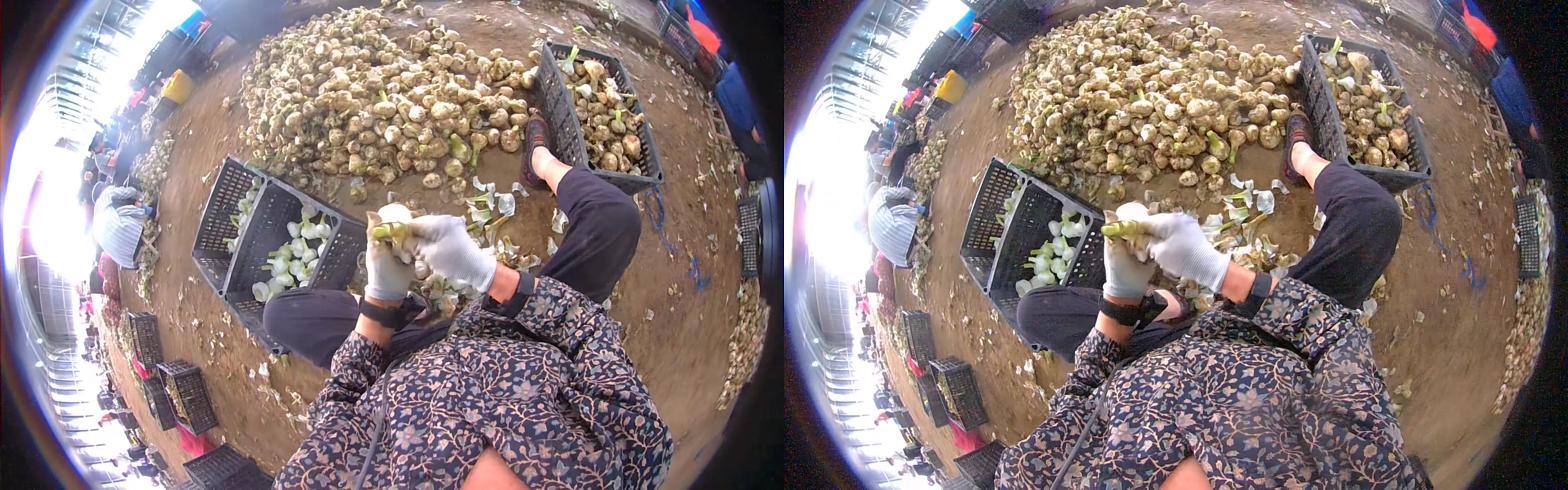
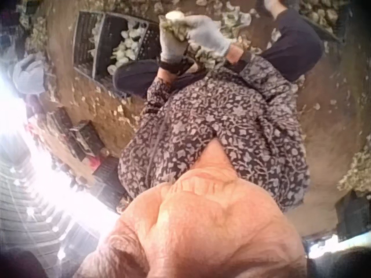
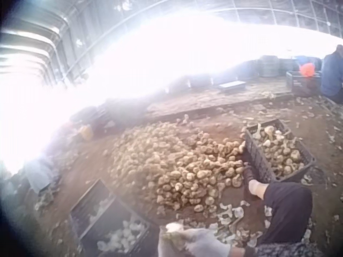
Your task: The recorder is sitting on the floor peeling and cleaning lily bulbs or similar agricultural produce and placing them into crates.
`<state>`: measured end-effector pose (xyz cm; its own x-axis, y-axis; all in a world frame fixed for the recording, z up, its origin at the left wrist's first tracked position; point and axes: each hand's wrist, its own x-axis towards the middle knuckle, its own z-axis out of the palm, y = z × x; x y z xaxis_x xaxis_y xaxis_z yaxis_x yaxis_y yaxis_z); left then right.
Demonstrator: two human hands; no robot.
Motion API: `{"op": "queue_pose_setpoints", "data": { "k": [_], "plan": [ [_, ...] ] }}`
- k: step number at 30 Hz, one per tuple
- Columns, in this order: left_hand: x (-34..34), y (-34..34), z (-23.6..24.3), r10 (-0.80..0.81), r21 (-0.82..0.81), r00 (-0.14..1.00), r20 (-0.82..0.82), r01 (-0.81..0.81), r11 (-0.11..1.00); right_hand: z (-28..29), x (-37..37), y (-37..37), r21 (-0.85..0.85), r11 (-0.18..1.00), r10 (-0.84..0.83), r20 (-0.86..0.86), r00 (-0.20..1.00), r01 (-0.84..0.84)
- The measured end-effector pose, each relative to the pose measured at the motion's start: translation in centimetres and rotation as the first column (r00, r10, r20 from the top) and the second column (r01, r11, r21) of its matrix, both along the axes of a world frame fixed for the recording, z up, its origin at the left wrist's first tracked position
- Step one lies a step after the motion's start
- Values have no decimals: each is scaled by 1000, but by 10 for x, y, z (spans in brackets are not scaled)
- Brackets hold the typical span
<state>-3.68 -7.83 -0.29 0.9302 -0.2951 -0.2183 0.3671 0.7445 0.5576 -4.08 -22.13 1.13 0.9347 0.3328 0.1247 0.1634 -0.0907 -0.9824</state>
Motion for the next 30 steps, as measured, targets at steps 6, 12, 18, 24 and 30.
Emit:
{"op": "queue_pose_setpoints", "data": {
  "k": [6, 12, 18, 24, 30],
  "plan": [
    [-7, 3, 25, 137, 250, 990, -18, -128, 960, 1, 14, -13, -46, 974, -224, -171, 959, 220],
    [-9, -13, 40, 329, 324, 943, 57, -329, 887, 2, 13, -13, -187, 905, -360, 148, 921, 383],
    [-14, 5, 27, 282, 331, 959, 30, -275, 903, 3, 36, -31, -98, 839, -543, -81, 836, 535],
    [-5, -1, 6, 143, 168, 984, -110, -124, 978, -2, 30, -23, -33, 944, -326, 72, 943, 329],
    [-12, 8, -44, -325, -352, 909, -260, 224, 909, -14, 16, -35, -77, 996, 25, -226, 974, -43]
  ]
}}
